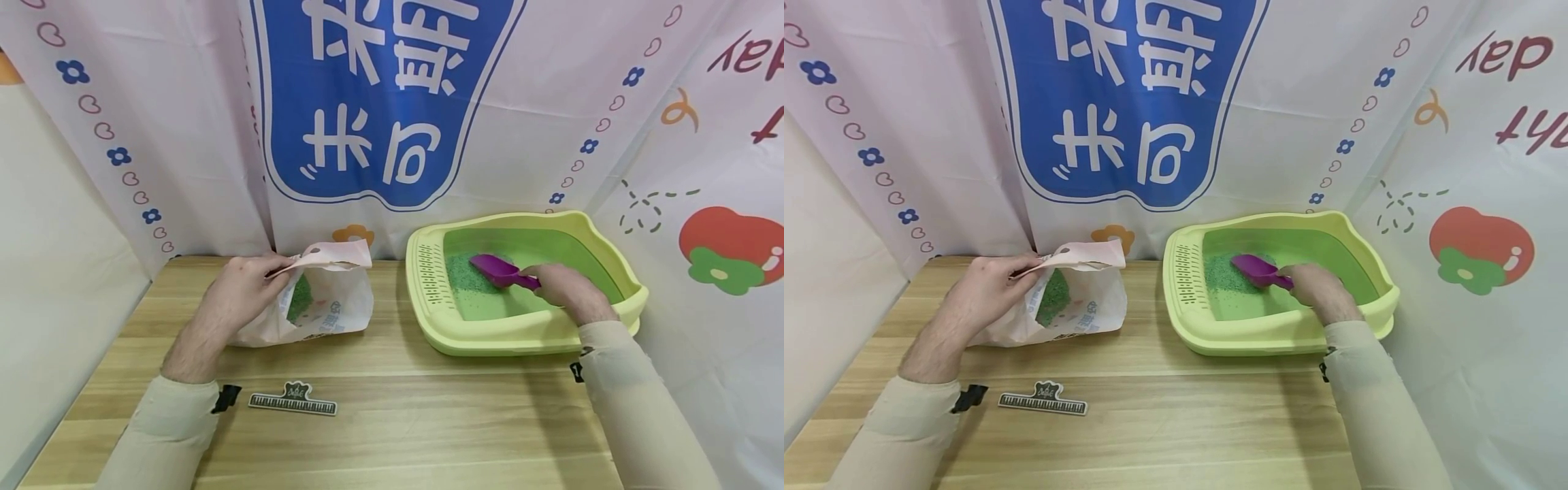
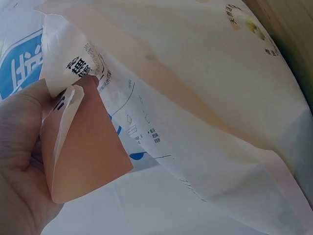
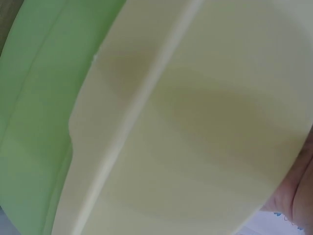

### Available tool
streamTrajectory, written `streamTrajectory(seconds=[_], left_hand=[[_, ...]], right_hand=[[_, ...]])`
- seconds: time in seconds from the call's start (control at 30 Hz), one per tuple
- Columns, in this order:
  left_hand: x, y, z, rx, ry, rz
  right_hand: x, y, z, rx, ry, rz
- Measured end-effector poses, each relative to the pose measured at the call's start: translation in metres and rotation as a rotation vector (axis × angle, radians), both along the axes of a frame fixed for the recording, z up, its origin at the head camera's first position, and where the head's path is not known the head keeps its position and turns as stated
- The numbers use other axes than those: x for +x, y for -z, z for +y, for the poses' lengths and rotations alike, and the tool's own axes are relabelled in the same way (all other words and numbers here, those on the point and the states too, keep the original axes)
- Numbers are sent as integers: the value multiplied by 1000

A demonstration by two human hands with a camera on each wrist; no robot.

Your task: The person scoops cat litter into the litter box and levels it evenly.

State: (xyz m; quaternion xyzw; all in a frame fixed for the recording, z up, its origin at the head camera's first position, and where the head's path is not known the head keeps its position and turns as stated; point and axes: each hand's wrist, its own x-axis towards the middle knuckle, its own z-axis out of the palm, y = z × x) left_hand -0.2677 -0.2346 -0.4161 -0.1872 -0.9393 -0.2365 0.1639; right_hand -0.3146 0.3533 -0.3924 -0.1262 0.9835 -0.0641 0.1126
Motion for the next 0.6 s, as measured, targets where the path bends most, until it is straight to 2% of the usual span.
streamTrajectory(seconds=[0.3,0.6], left_hand=[[0,0,0,2,0,2],[1,0,0,4,-7,-22]], right_hand=[[1,0,0,16,4,-36],[0,-1,-1,7,-39,-39]])
